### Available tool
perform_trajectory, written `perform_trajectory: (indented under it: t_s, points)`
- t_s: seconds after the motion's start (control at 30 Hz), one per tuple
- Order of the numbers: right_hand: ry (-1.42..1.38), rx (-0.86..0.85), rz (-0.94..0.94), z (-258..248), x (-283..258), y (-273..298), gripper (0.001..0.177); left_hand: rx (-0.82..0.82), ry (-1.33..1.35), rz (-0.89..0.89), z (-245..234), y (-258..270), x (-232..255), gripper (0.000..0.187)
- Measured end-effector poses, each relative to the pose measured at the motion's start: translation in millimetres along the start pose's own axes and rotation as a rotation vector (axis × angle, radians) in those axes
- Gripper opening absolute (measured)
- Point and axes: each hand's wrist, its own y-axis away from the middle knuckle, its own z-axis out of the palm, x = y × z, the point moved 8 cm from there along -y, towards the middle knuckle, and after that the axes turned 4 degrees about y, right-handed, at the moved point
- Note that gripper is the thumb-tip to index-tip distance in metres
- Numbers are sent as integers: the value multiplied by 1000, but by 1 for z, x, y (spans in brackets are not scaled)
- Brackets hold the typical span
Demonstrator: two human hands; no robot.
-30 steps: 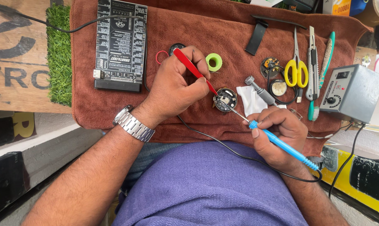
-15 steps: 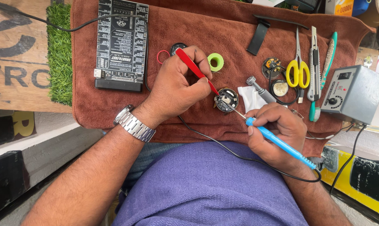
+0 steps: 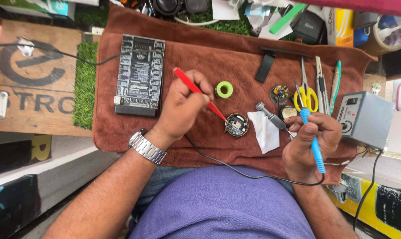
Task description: The person uses a soldering iron and tweezers to work on a small circular electronic component, likely a smartwatch. They repeatedly apply heat and solder to specific points on the device's circuit board while holding it steady with tweezers. The person also uses a utility knife to scrape or clean a surface on the component.
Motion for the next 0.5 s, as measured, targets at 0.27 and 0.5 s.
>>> perform_trajectory:
  t_s: [0.27,0.5]
  points:
    - [58,-31,-63,10,-2,1,33,59,-541,-95,8,-46,22,18]
    - [60,-4,-8,7,0,-3,25,-72,-1525,509,22,-149,31,13]
